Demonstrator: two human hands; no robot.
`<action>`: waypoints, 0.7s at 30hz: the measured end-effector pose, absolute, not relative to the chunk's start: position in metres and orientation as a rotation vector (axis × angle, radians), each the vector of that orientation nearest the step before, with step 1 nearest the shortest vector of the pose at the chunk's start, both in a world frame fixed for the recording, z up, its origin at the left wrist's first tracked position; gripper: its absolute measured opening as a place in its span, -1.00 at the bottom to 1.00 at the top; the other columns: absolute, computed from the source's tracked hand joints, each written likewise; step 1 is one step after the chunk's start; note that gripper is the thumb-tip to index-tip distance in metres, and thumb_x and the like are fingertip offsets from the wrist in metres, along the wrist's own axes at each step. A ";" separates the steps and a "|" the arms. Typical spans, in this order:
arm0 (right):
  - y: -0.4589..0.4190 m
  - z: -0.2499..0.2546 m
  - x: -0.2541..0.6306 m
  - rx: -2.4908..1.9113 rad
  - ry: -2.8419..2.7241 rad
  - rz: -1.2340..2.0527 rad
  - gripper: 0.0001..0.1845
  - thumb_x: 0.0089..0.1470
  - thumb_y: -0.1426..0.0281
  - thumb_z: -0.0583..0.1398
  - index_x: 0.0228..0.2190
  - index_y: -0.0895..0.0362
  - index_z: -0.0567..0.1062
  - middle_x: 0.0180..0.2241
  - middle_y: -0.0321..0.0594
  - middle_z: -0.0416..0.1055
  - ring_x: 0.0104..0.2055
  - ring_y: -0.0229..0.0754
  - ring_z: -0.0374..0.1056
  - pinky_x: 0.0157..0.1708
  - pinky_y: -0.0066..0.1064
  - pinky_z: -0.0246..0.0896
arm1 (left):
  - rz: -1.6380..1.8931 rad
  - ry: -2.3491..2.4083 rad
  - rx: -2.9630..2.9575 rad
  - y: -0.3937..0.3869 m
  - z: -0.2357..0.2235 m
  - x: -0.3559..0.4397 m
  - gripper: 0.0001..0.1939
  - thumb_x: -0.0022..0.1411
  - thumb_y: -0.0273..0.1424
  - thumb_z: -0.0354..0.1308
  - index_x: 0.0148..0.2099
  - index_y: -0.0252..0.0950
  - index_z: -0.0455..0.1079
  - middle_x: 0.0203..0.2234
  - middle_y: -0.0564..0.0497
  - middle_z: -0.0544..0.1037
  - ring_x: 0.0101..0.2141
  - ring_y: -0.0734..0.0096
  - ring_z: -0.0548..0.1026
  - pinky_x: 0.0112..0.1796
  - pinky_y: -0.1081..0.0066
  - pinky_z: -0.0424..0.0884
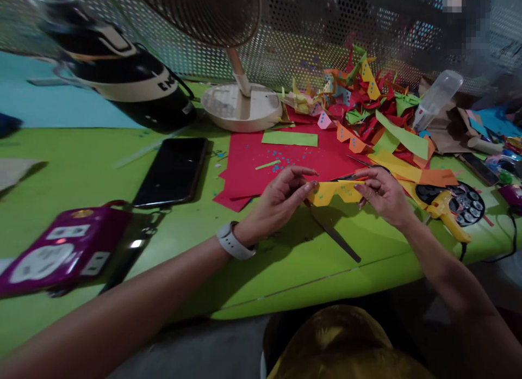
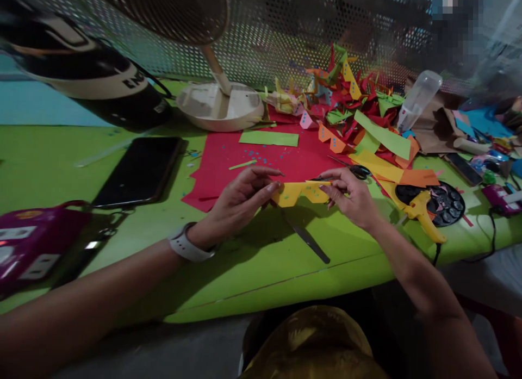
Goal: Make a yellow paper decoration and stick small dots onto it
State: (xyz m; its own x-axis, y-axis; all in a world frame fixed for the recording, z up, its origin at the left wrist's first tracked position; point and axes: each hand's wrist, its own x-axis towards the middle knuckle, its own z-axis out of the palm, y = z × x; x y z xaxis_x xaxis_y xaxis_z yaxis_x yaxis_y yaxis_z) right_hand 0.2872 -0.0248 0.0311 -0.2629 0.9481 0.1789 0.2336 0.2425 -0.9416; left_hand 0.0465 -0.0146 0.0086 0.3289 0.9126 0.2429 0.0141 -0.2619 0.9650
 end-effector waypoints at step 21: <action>-0.018 0.017 0.293 -1.134 -1.706 1.111 -0.70 0.16 0.15 0.20 -0.16 0.07 0.45 -0.44 -0.33 0.41 -0.47 -0.29 0.44 -0.43 -0.39 0.46 | 1.025 0.924 1.541 -0.017 -0.001 0.043 -0.66 0.32 -0.22 0.12 0.06 -0.28 0.30 -0.44 0.07 0.49 -0.41 0.43 0.52 -0.33 0.39 0.46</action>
